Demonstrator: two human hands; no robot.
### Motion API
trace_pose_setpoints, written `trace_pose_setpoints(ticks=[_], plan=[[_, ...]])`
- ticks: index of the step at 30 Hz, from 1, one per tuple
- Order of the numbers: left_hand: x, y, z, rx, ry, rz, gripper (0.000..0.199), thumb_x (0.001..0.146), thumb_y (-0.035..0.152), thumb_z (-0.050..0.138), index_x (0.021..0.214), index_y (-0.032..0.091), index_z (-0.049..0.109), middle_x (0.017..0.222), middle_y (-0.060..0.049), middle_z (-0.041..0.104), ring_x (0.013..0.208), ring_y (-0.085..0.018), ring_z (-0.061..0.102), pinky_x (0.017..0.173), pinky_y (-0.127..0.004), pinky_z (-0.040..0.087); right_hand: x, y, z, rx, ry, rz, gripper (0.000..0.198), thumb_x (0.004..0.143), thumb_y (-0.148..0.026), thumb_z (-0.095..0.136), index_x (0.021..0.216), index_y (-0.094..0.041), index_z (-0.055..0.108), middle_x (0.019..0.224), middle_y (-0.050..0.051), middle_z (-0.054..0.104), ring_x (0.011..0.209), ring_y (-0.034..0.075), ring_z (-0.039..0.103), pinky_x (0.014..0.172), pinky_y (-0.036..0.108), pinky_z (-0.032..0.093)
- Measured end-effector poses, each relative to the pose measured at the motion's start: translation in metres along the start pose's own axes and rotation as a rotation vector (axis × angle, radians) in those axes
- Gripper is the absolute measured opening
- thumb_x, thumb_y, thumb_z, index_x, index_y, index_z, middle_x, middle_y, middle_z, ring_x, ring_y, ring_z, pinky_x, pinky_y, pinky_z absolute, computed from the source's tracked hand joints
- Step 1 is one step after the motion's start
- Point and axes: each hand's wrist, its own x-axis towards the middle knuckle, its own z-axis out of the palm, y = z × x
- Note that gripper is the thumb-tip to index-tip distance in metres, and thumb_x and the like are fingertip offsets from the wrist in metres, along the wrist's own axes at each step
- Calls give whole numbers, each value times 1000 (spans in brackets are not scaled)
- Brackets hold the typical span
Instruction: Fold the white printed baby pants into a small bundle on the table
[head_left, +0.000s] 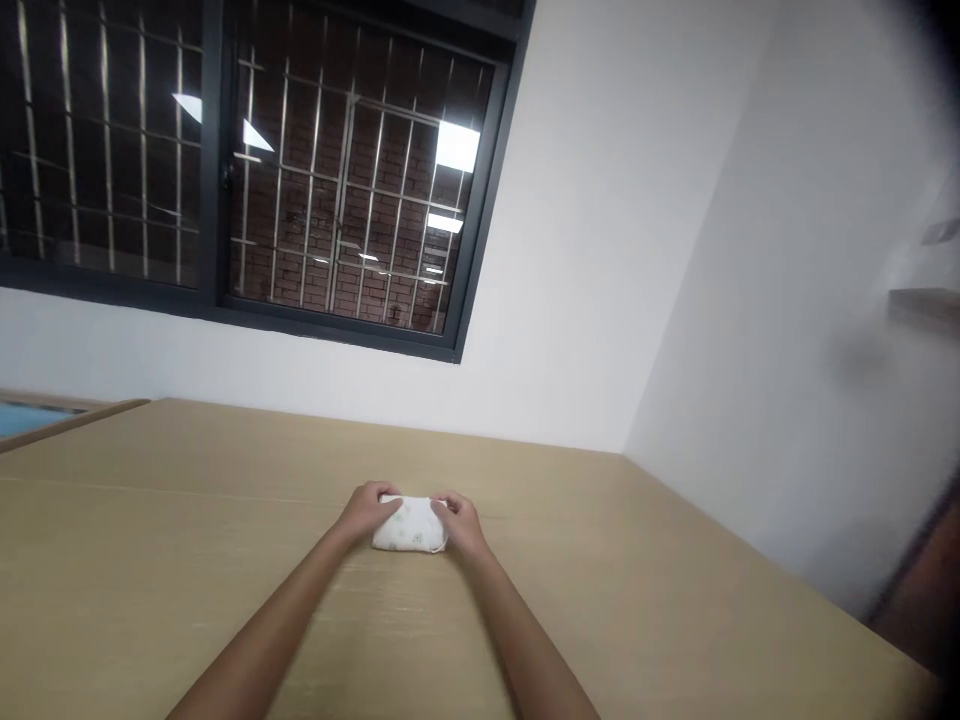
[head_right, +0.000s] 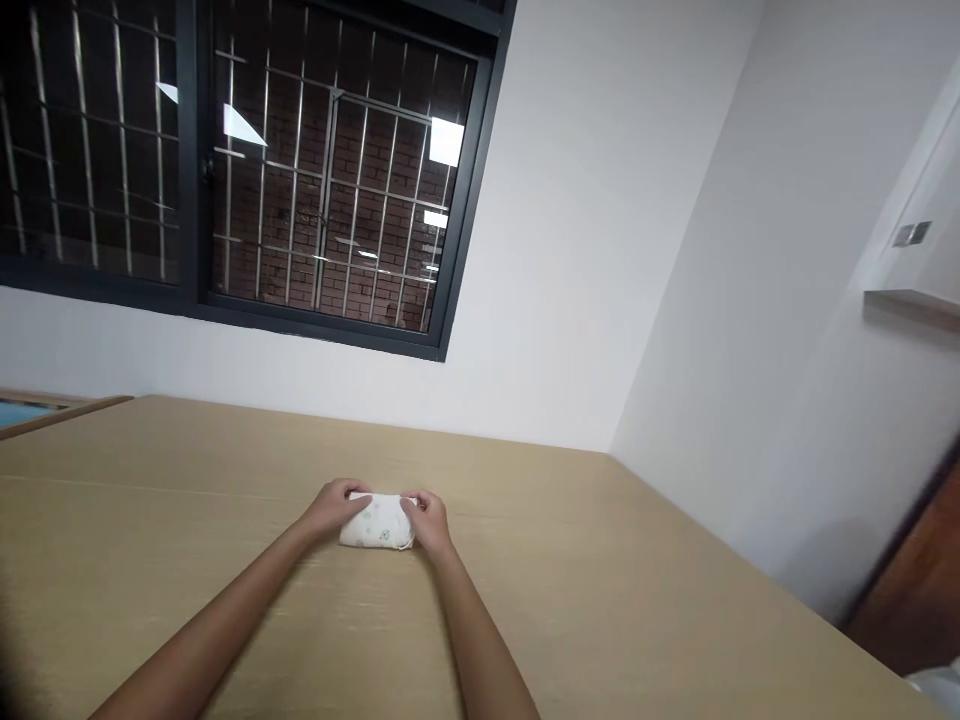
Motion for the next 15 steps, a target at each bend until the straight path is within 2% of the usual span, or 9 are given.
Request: trace_pose_setpoints(ticks=[3, 6, 9, 11, 13, 15], plan=[[9, -13, 17, 86, 50, -65, 21, 83, 29, 61, 88, 19, 78, 94, -6, 80, 89, -22, 72, 77, -29, 51, 12, 15, 7, -106, 81, 28, 29, 78, -41, 61, 83, -16, 75, 77, 6, 73, 72, 21, 64, 68, 33, 54], [9, -19, 29, 211, 133, -112, 18, 84, 30, 65, 90, 19, 77, 103, -11, 77, 103, -28, 68, 91, -38, 49, 16, 22, 10, -186, 133, 33, 24, 78, -37, 61, 83, -17, 74, 78, 6, 73, 76, 23, 64, 76, 36, 55], [8, -15, 35, 317, 199, -87, 24, 90, 32, 61, 103, 18, 75, 118, -15, 72, 118, -34, 60, 103, -48, 42, 14, 13, 9, -263, 163, -8, 21, 80, -30, 61, 91, -18, 75, 97, 11, 75, 96, 27, 66, 94, 41, 51], [8, -6, 40, 355, 204, -33, 28, 97, 31, 51, 111, 18, 72, 123, -14, 70, 122, -32, 58, 107, -48, 40, 11, -1, 10, -377, 171, -84, 24, 85, -29, 58, 100, -20, 75, 110, 13, 74, 111, 29, 62, 104, 43, 45], [7, 3, 47, 371, 177, 33, 35, 103, 33, 41, 116, 19, 70, 125, -13, 70, 122, -29, 59, 108, -45, 40, 6, -15, 12, -517, 112, -176, 29, 92, -30, 54, 111, -21, 74, 120, 13, 73, 121, 30, 59, 109, 45, 41], [6, 9, 56, 380, 137, 92, 41, 106, 35, 32, 121, 20, 68, 129, -12, 70, 123, -26, 59, 111, -42, 40, 0, -24, 18, -609, -23, -256, 36, 97, -30, 47, 123, -21, 71, 129, 14, 71, 127, 30, 56, 113, 45, 36]])
